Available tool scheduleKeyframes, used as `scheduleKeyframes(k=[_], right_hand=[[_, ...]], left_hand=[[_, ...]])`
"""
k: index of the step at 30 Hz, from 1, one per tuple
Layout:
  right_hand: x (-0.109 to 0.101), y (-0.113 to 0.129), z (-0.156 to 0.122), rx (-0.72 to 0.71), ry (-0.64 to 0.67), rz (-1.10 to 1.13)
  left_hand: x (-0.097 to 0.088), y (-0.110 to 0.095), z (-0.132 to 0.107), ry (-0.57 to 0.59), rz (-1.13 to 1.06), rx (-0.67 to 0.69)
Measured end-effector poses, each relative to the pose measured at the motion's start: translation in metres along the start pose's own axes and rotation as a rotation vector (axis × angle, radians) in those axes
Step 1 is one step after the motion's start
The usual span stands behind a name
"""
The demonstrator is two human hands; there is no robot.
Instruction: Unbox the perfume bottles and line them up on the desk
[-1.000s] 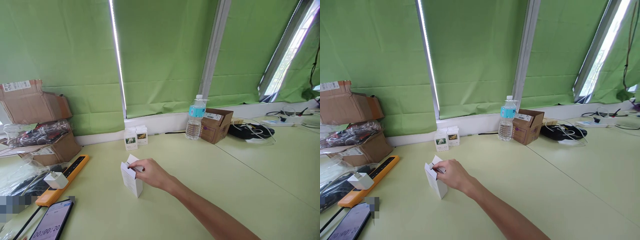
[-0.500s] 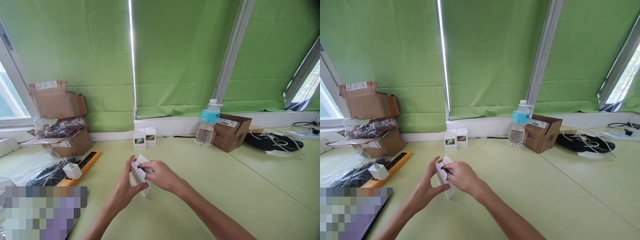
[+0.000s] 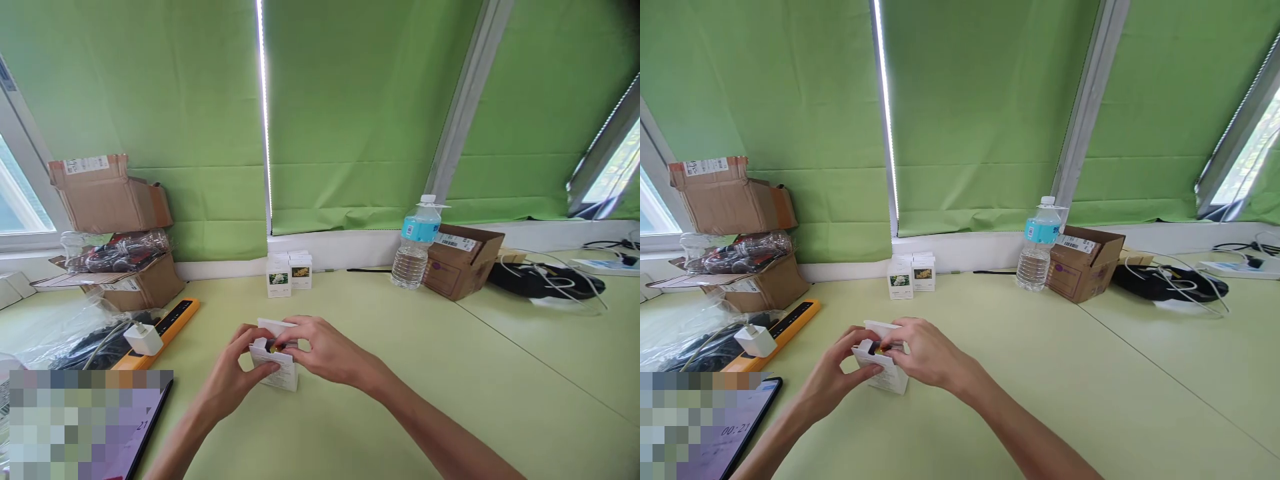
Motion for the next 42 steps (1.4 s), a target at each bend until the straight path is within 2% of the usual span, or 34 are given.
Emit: scheduleKeyframes(k=[3, 12, 17, 20, 25, 28, 32, 36, 39, 42], right_hand=[[-0.003, -0.001, -0.001, 0.006, 0.047, 0.053], [-0.003, -0.008, -0.001, 0.036, 0.055, 0.034], [-0.007, -0.010, -0.002, 0.011, 0.111, -0.069], [-0.009, -0.007, -0.002, -0.025, 0.139, -0.055], [-0.016, -0.005, -0.002, -0.019, 0.060, -0.035], [-0.020, -0.010, -0.001, 0.019, 0.019, -0.048], [-0.017, -0.019, 0.002, 0.062, -0.012, -0.090], [-0.016, -0.014, 0.002, 0.031, -0.103, -0.090], [-0.015, -0.003, -0.001, -0.019, -0.074, -0.113], [-0.012, 0.006, -0.003, -0.107, -0.094, -0.252]], left_hand=[[-0.003, -0.003, -0.001, 0.007, 0.026, 0.002], [-0.002, -0.005, -0.002, -0.056, 0.108, 0.043], [0.000, 0.002, -0.002, -0.081, 0.017, -0.059], [0.000, 0.005, -0.002, -0.089, -0.015, -0.133], [0.000, 0.003, -0.003, -0.130, 0.097, -0.168], [0.001, 0.001, -0.005, -0.177, 0.204, -0.157], [0.006, 0.001, -0.009, -0.210, 0.235, -0.156], [0.012, 0.003, -0.012, -0.237, 0.273, -0.068], [0.017, 0.003, -0.014, -0.246, 0.390, 0.057], [0.022, 0.002, -0.017, -0.306, 0.528, 0.114]])
Point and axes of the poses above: each hand's wrist, its own z-axis towards the middle knuckle, its own x-axis out of the palm, y = z × x, the point moved 2 cm from there along z, towards the middle knuckle, and after that the axes turned 4 degrees about -x, right-handed, at the moved point
